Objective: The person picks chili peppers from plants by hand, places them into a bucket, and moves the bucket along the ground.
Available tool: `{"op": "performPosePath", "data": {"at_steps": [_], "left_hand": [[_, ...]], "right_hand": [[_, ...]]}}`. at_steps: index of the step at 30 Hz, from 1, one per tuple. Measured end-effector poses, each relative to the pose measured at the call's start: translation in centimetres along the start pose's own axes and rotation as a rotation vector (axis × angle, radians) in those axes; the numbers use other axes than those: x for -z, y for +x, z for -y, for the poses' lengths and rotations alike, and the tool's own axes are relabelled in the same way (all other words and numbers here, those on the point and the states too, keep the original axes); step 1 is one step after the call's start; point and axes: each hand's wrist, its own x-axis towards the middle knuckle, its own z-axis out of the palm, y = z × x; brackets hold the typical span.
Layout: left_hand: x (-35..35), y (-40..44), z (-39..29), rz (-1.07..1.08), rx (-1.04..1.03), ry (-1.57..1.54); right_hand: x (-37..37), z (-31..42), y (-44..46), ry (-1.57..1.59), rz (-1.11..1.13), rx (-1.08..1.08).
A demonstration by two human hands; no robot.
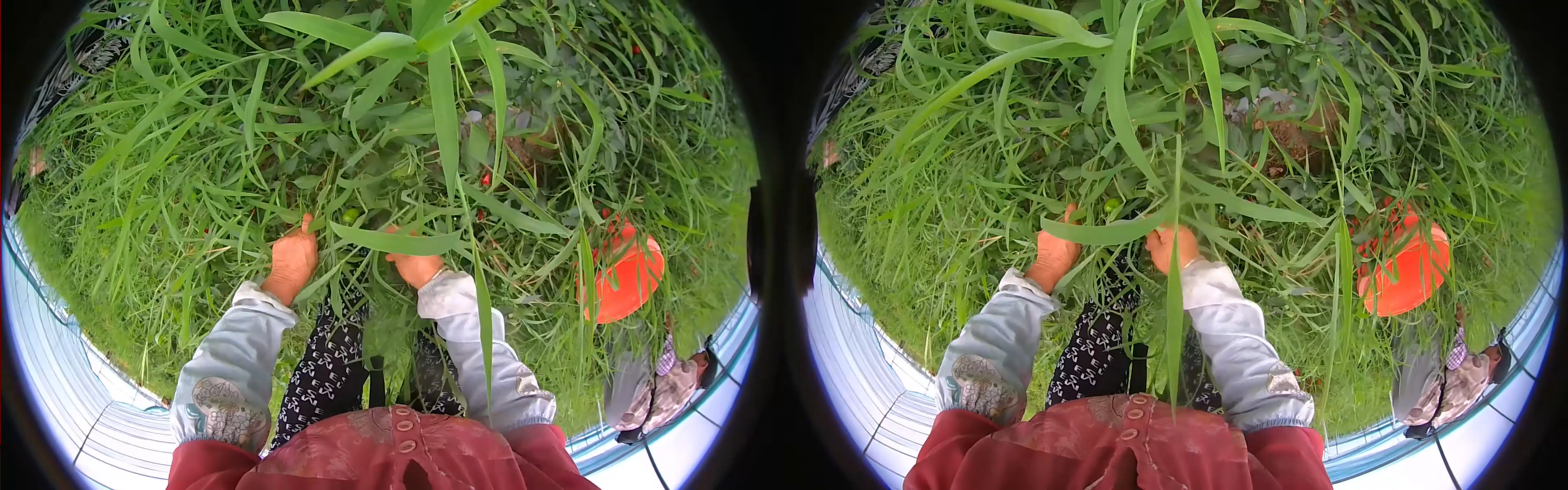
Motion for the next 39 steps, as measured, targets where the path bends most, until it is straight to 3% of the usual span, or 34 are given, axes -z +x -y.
{"op": "performPosePath", "data": {"at_steps": [2,8,9,11,13,15,16,18,20,22,23,25,27,28,29,30,31,33,36,37,38,39], "left_hand": [[-0.2,0.1,0.3,0.107,0.023,0.01],[0.8,0.6,-0.1,0.085,0.044,-0.027],[0.2,0.5,0.2,0.075,0.026,-0.012],[0.0,0.1,-0.2,0.076,0.007,0.002],[0.8,0.5,-0.9,0.084,-0.006,0.01],[1.1,0.5,-2.0,0.12,-0.023,0.047],[1.2,0.1,-2.3,0.14,-0.029,0.064],[-0.9,0.0,-2.0,0.112,-0.017,0.091],[-0.9,0.0,-2.3,0.114,-0.005,0.113],[-0.9,-0.3,-2.1,0.12,-0.024,0.151],[-1.3,-0.5,-1.7,0.126,-0.05,0.185],[-1.7,-1.1,-0.8,0.103,-0.114,0.163],[-2.2,-1.4,0.0,0.125,-0.115,0.107],[-2.6,-1.6,0.4,0.14,-0.112,0.083],[-3.3,-1.8,0.7,0.123,-0.093,0.076],[-3.8,-1.8,1.0,0.154,-0.096,0.058],[-4.2,-1.8,1.3,0.186,-0.099,0.043],[-4.7,-2.0,1.6,0.251,-0.097,0.035],[-5.2,-1.8,1.2,0.369,0.105,-0.17],[-5.9,-1.4,1.4,0.624,-0.059,0.159],[-6.5,-1.7,1.6,0.517,-0.09,0.15],[-6.9,-2.2,1.8,0.405,-0.115,0.137]], "right_hand": [[-3.0,0.9,1.8,-0.445,-0.054,0.314],[-6.1,4.4,3.2,-0.757,0.038,0.202],[-6.5,2.3,3.4,-0.727,-0.086,0.292],[-7.0,-3.9,4.8,-0.522,-0.12,0.242],[-4.0,1.5,2.9,-0.86,-0.058,0.383],[-4.6,-1.6,2.5,-0.552,-0.04,0.399],[-4.0,0.5,2.1,-0.365,0.001,0.353],[-1.5,6.5,0.0,-0.254,0.443,-0.101],[-2.4,3.9,-1.9,-0.421,0.532,0.008],[-0.7,8.0,-3.7,-0.132,0.591,-0.347],[0.1,7.8,-4.0,0.046,0.635,-0.425],[3.8,10.2,-4.2,0.367,0.495,-0.352],[7.2,11.9,-2.2,0.583,0.208,-0.232],[8.4,12.3,-0.2,0.538,0.02,-0.149],[8.9,13.5,1.8,0.457,-0.207,-0.223],[9.7,13.3,4.3,0.363,-0.223,-0.174],[9.7,12.7,6.3,0.356,-0.168,-0.078],[7.6,13.4,9.8,0.194,-0.044,-0.232],[3.9,13.0,13.1,0.063,0.119,-0.176],[3.2,14.1,13.3,0.063,0.183,-0.17],[2.4,15.5,13.6,-0.01,0.37,-0.248],[0.9,17.1,13.1,-0.289,0.383,-0.26]]}}
